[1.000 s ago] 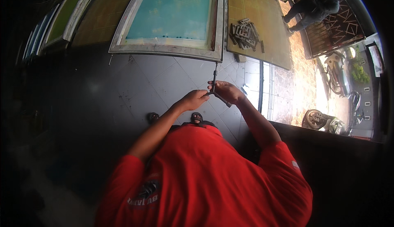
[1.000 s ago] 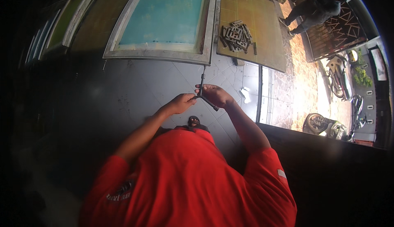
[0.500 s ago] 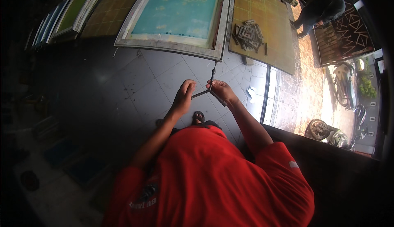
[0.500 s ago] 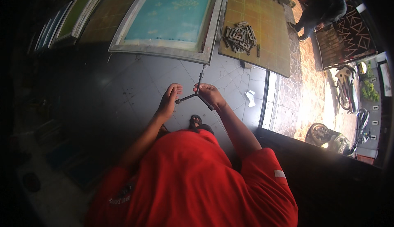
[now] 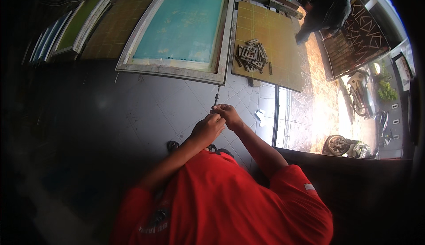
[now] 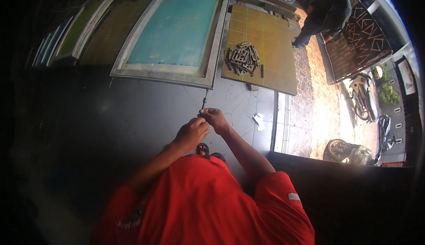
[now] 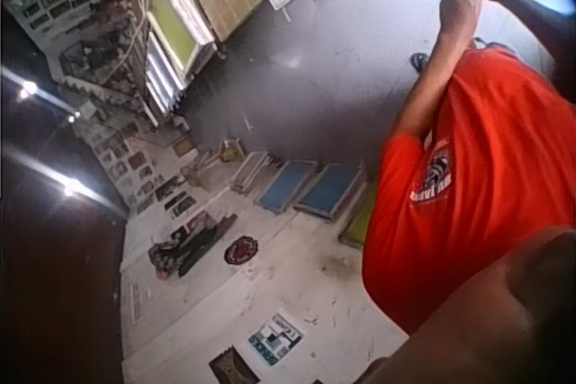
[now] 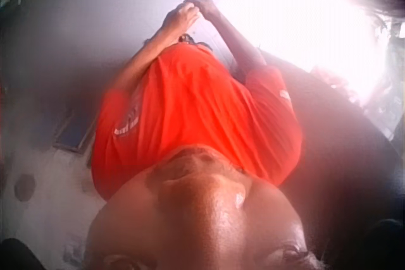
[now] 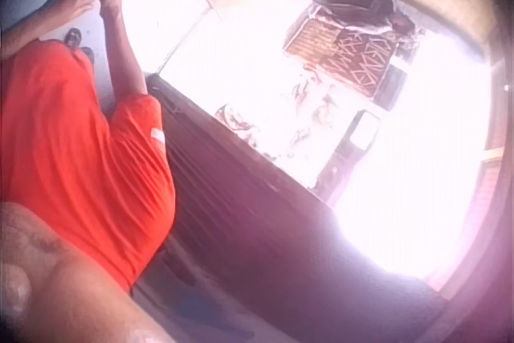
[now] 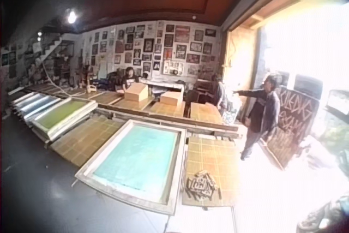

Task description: The person uses a multi-socket tool to tighten bolts on several screen printing frames arranged on a production table.

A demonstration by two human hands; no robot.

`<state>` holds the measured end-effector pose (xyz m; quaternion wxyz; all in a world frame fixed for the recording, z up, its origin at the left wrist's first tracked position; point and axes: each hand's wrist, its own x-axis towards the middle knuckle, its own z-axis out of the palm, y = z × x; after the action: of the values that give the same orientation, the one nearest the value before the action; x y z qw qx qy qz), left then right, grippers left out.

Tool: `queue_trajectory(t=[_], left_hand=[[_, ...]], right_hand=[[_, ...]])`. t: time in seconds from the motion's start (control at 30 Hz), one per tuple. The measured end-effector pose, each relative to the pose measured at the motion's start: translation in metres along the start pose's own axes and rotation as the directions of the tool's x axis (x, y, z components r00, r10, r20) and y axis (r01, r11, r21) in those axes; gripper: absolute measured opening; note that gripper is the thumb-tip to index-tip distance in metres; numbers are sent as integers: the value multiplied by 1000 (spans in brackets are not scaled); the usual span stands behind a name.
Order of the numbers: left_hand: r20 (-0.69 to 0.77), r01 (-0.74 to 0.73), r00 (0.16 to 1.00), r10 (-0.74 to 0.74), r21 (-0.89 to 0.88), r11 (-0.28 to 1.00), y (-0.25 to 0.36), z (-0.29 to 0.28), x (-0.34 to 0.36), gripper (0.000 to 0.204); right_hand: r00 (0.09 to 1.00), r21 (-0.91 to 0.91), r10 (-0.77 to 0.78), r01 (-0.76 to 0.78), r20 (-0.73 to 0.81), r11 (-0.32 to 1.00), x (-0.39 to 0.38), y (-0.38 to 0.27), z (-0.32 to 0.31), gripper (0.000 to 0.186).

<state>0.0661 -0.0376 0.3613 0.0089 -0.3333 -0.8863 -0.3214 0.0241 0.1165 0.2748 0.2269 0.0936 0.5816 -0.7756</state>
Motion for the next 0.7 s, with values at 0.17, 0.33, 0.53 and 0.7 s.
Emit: queue_trajectory(t=[0.17, 0.33, 0.53, 0.7], left_hand=[[-96, 122, 986, -136, -140, 983, -28, 1, -7, 14], [-152, 192, 965, -214, -142, 971, -74, 10, -25, 19], [93, 189, 980, -176, -157, 969, -102, 60, -46, 55], [605, 360, 786, -126, -284, 889, -81, 106, -46, 86]], right_hand=[[998, 3, 57, -57, 2, 998, -5, -7, 3, 23], [975, -155, 215, -203, 59, 967, 1, -26, -1, 27], [921, -285, -145, 257, 361, 924, 6, -16, -19, 29], [975, 162, 113, -145, 190, 976, 10, 4, -17, 17]])
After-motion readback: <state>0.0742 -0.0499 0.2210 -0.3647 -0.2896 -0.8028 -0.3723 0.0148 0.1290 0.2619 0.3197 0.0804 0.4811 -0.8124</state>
